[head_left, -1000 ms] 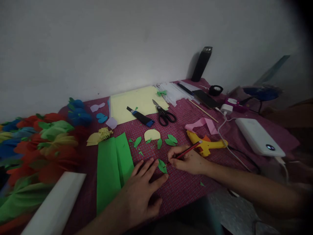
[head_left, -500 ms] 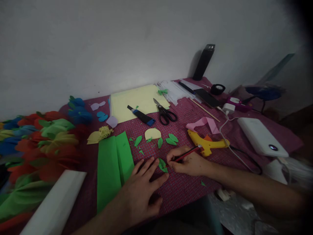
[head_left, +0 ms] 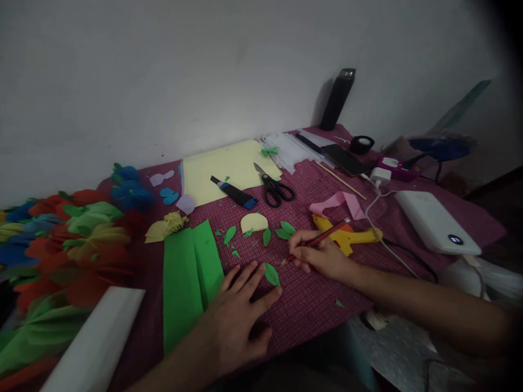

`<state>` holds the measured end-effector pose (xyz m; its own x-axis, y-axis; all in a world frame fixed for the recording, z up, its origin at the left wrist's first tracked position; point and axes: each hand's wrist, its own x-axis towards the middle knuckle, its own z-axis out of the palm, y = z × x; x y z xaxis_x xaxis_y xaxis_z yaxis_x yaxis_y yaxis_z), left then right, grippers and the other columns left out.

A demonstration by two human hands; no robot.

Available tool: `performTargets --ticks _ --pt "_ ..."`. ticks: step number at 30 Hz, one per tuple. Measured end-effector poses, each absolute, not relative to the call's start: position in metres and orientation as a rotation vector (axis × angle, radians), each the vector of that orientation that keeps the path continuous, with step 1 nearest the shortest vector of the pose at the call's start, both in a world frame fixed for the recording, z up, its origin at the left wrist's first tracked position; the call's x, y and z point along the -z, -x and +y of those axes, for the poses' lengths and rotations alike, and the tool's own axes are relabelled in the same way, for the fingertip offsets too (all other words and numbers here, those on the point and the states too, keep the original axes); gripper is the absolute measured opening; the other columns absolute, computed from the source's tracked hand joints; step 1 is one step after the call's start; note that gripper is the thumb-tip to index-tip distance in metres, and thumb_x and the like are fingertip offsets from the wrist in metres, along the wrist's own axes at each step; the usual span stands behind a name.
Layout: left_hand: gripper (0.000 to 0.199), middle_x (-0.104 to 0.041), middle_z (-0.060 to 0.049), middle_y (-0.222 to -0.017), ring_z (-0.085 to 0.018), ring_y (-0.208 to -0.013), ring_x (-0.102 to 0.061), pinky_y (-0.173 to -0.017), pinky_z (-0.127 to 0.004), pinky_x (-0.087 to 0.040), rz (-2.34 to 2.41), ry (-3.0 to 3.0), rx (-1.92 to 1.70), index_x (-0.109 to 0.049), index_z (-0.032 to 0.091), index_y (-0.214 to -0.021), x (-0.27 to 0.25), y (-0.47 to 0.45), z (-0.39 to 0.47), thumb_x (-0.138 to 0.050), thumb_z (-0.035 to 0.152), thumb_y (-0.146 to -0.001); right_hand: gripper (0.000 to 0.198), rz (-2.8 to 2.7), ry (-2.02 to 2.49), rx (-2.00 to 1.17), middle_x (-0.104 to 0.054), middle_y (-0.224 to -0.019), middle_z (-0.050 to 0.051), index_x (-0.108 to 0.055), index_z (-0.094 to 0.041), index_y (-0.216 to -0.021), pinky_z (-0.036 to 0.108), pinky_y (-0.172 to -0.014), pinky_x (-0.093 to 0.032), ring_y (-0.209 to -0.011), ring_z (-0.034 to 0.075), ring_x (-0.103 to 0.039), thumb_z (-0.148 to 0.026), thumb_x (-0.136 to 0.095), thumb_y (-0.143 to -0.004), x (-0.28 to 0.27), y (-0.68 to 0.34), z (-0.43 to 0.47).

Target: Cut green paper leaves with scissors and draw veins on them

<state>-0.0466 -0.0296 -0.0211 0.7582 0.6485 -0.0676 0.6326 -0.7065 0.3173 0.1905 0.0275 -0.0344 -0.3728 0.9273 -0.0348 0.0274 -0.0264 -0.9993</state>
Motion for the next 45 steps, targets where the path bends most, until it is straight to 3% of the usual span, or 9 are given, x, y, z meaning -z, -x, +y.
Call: performTargets --ticks 9,13,17,21,28,35,45 --pt "0.060 -0.033 -0.012 -0.144 -0.032 -0.131 -0.031 -0.105 -0.055 -0.026 0.958 -2.722 -0.291 -0.050 0.026 -0.128 0.015 0.046 -0.035 -0.060 0.019 -0.070 0.019 -1.490 0.878 -1.305 -0.064 -0.071 0.000 -0.058 -0.019 -0.096 0.020 -0.044 -0.037 -0.048 0.008 -0.048 -0.035 -0.049 -0.091 0.032 -0.186 0.032" --pt "0.048 -0.051 -0.010 -0.125 -0.028 -0.118 -0.044 -0.100 -0.051 -0.032 0.946 -2.757 -0.674 -0.054 0.023 -0.120 0.008 0.054 -0.029 -0.052 0.011 -0.073 0.020 -1.622 0.978 -1.214 -0.064 -0.077 0.002 -0.059 -0.017 -0.094 0.020 -0.048 -0.040 -0.053 0.008 -0.051 -0.034 -0.050 -0.090 0.029 -0.185 0.031" --pt "0.029 -0.061 -0.007 -0.102 -0.024 -0.098 -0.054 -0.084 -0.044 -0.042 1.153 -2.681 -1.043 -0.059 0.020 -0.103 0.008 0.065 -0.015 -0.046 0.008 -0.080 0.015 -1.659 1.049 -1.208 -0.064 -0.082 0.002 -0.057 -0.018 -0.094 0.020 -0.051 -0.043 -0.057 0.009 -0.055 -0.031 -0.053 -0.087 0.015 -0.190 0.022" --pt "0.024 -0.061 -0.006 -0.095 -0.023 -0.090 -0.054 -0.081 -0.042 -0.042 1.178 -2.656 -0.928 -0.061 0.020 -0.094 0.019 0.065 -0.009 -0.044 0.007 -0.082 0.012 -1.758 1.054 -1.189 -0.062 -0.082 0.001 -0.057 -0.019 -0.095 0.022 -0.057 -0.046 -0.066 0.011 -0.057 -0.026 -0.054 -0.086 -0.007 -0.201 0.008" --pt "0.037 -0.058 -0.008 -0.104 -0.023 -0.097 -0.051 -0.087 -0.042 -0.042 1.103 -2.688 -0.576 -0.062 0.020 -0.107 0.025 0.055 -0.017 -0.043 0.004 -0.080 0.016 -1.849 1.004 -1.262 -0.062 -0.083 0.001 -0.053 -0.022 -0.104 0.026 -0.063 -0.049 -0.072 0.014 -0.061 -0.024 -0.049 -0.089 0.009 -0.201 -0.006" --pt "0.045 -0.059 -0.006 -0.102 -0.022 -0.093 -0.050 -0.084 -0.040 -0.042 1.055 -2.744 -0.310 -0.061 0.024 -0.115 0.022 0.048 -0.025 -0.044 0.002 -0.080 0.013 -2.098 1.092 -0.851 -0.059 -0.070 -0.001 -0.056 -0.018 -0.095 0.025 -0.058 -0.042 -0.062 0.013 -0.054 -0.016 -0.052 -0.083 0.016 -0.176 0.001" --pt "0.041 -0.060 -0.006 -0.099 -0.022 -0.092 -0.051 -0.083 -0.039 -0.042 1.041 -2.781 -0.257 -0.062 0.023 -0.114 0.023 0.046 -0.025 -0.044 0.004 -0.083 0.019 -2.101 1.038 -0.866 -0.052 -0.068 -0.003 -0.051 -0.018 -0.087 0.022 -0.054 -0.037 -0.059 0.012 -0.049 -0.011 -0.061 -0.072 0.021 -0.154 0.010"
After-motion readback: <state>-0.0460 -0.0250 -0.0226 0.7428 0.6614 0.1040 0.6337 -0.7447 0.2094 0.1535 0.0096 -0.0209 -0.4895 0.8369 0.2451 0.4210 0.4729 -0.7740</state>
